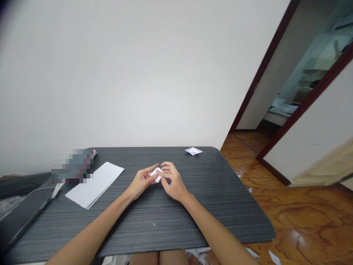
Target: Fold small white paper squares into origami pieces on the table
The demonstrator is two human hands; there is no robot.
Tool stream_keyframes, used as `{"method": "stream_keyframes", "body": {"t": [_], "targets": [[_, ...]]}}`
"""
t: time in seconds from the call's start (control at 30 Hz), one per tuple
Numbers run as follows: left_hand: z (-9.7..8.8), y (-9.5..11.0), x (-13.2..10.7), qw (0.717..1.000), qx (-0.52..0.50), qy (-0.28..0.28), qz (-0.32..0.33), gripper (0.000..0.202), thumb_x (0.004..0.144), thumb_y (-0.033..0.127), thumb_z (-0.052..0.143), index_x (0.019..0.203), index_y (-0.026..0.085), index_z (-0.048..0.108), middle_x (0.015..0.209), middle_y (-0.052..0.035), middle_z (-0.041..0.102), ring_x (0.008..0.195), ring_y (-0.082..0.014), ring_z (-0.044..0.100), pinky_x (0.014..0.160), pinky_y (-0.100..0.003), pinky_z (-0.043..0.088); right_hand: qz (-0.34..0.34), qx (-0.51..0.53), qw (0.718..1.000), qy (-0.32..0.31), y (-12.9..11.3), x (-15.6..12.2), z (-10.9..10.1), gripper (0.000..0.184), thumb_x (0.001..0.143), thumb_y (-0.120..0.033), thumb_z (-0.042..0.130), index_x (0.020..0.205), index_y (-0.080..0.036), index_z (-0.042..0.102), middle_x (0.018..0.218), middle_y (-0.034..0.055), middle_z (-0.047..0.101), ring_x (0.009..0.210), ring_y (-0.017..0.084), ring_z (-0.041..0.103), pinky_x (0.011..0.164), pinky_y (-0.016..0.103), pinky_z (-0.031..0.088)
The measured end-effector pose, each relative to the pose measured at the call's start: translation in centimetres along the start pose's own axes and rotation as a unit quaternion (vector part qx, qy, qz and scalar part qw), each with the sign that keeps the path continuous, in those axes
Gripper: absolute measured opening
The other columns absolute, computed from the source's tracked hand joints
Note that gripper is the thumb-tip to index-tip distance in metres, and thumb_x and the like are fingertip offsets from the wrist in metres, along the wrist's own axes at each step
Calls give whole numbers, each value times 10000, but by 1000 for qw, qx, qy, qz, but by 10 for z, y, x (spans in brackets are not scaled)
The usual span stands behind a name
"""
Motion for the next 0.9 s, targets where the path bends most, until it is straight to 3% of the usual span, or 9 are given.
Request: {"method": "stream_keyframes", "body": {"t": [0.13,0.27,0.47,0.53,0.7,0.9], "targets": [[7,4,-3,996,79,-36,24,735,652,258,634,1278,102,280,783,-50,652,698,-127,577,697,-273,444,125,125,982,70,34,-1,-9,285,685,-272,584,966,-232,615,975,50,414,723,113,532,639,278,504],[14,6,-5,983,164,-56,54,740,700,265,584,1308,114,191,669,4,630,586,-89,552,593,-214,431,208,159,964,41,55,-5,0,182,619,-333,637,679,-161,651,827,30,454,593,90,503,487,227,490],[12,-5,-4,986,163,-20,0,846,656,250,627,1316,68,130,654,-35,659,650,-161,625,658,-297,482,176,45,979,94,48,-6,-15,182,677,-309,581,584,-153,566,767,33,476,605,105,481,513,225,449],[17,-6,-5,987,157,-41,-6,852,654,230,632,1318,74,121,685,-58,669,691,-180,635,698,-324,482,163,23,982,93,43,-5,-15,180,694,-304,559,591,-156,551,754,33,497,610,109,487,535,227,435],[31,-9,-12,990,100,-98,-25,893,653,193,640,1329,118,61,693,-73,676,698,-203,643,705,-355,486,199,49,979,1,48,-5,4,234,741,-353,487,665,-152,578,553,0,538,475,104,469,458,218,380],[48,-10,-15,986,88,-141,-32,912,662,190,632,1329,134,11,682,-89,675,663,-206,645,609,-293,487,188,-35,979,66,42,-8,-10,304,762,-354,449,548,-155,534,462,-14,488,435,96,420,426,210,322]]}}
Point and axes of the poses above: each hand's wrist, its own x-axis towards the middle knuckle, its own z-axis out of the palm, y = z × x, the point moved 10 cm from there along x, towards the middle knuckle
